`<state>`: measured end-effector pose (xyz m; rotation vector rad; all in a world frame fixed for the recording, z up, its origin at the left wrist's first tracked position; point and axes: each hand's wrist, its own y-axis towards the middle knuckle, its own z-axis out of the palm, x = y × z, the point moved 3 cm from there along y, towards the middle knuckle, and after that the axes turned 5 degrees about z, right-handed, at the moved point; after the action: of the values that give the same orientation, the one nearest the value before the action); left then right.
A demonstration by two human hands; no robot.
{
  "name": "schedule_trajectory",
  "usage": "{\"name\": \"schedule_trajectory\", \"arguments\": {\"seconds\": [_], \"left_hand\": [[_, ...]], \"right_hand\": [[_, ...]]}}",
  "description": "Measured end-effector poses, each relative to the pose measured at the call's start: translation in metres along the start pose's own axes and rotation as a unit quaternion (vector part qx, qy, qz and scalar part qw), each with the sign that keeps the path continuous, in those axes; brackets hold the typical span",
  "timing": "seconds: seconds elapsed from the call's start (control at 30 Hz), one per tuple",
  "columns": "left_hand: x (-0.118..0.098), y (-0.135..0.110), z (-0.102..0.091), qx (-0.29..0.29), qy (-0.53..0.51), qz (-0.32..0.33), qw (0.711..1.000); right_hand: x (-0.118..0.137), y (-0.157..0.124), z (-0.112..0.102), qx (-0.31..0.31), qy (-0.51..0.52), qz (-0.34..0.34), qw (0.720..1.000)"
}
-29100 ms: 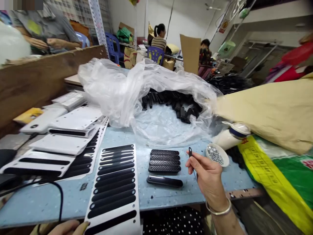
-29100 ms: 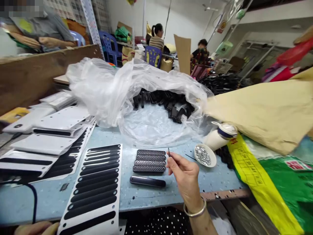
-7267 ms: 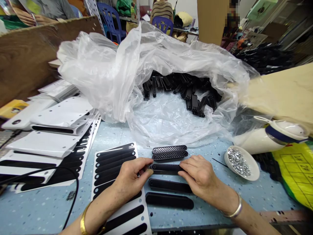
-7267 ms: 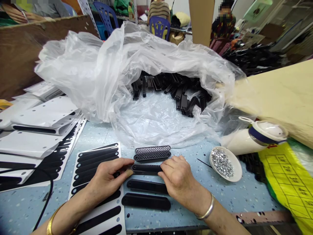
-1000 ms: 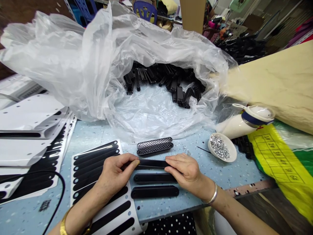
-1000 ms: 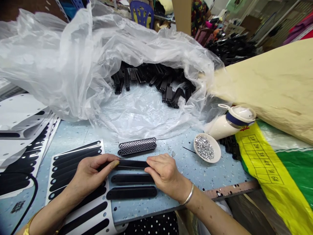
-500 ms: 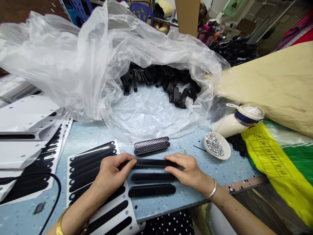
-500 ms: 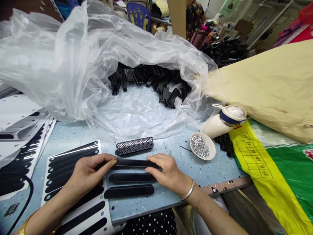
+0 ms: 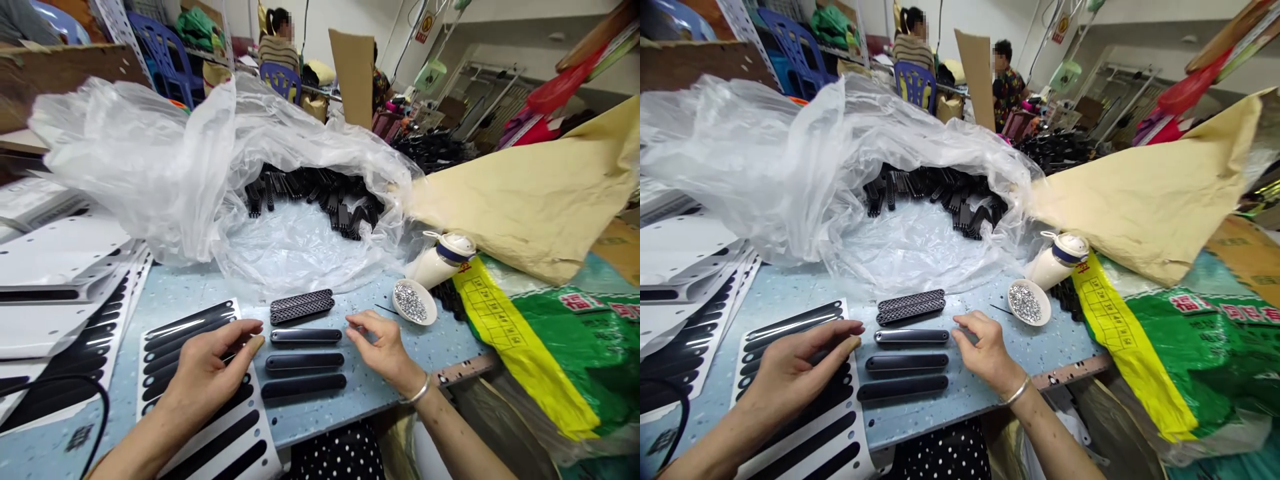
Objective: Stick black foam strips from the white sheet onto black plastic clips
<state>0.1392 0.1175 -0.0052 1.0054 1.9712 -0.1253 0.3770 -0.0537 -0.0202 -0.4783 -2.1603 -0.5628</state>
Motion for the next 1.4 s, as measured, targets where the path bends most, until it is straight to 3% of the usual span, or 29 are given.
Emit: {"name": "schedule_trajectory", "arguments": {"seconds": [0.1, 0.23, 0.4, 0.57, 0.77, 1.23, 1.33, 1.4], "left_hand": [[-0.016, -0.003, -0.007, -0.035, 0.018, 0.084, 0.996], [-0.040, 0.011, 0.024, 0.028, 0.003, 0.214, 0.976], [-0.050, 0.032, 0.073, 0.146, 0.028, 0.225, 0.963], [-0.038, 0.033, 0.092, 0.207, 0.043, 0.205, 0.956], [-0.033, 0.031, 0.096, 0.213, -0.003, 0.197, 0.957], [-0.036, 0.033, 0.098, 0.218, -0.015, 0.172, 0.961], [-0.042, 0.035, 0.091, 0.216, -0.013, 0.185, 0.958], [-0.049, 0.037, 0.074, 0.187, -0.011, 0.206, 0.960]], "right_hand": [[-0.001, -0.003, 0.004, 0.031, 0.030, 0.027, 0.999], [-0.009, -0.008, 0.011, 0.036, 0.061, 0.061, 0.996], [-0.015, -0.009, 0.021, 0.030, 0.078, 0.055, 0.995], [-0.017, -0.009, 0.024, 0.039, 0.081, 0.012, 0.996], [-0.015, -0.010, 0.024, 0.048, 0.106, -0.052, 0.992], [-0.016, -0.011, 0.025, 0.051, 0.152, 0.007, 0.987], [-0.014, -0.006, 0.015, 0.065, 0.133, 0.035, 0.988], [-0.007, -0.005, 0.000, 0.050, 0.099, 0.046, 0.993]]}}
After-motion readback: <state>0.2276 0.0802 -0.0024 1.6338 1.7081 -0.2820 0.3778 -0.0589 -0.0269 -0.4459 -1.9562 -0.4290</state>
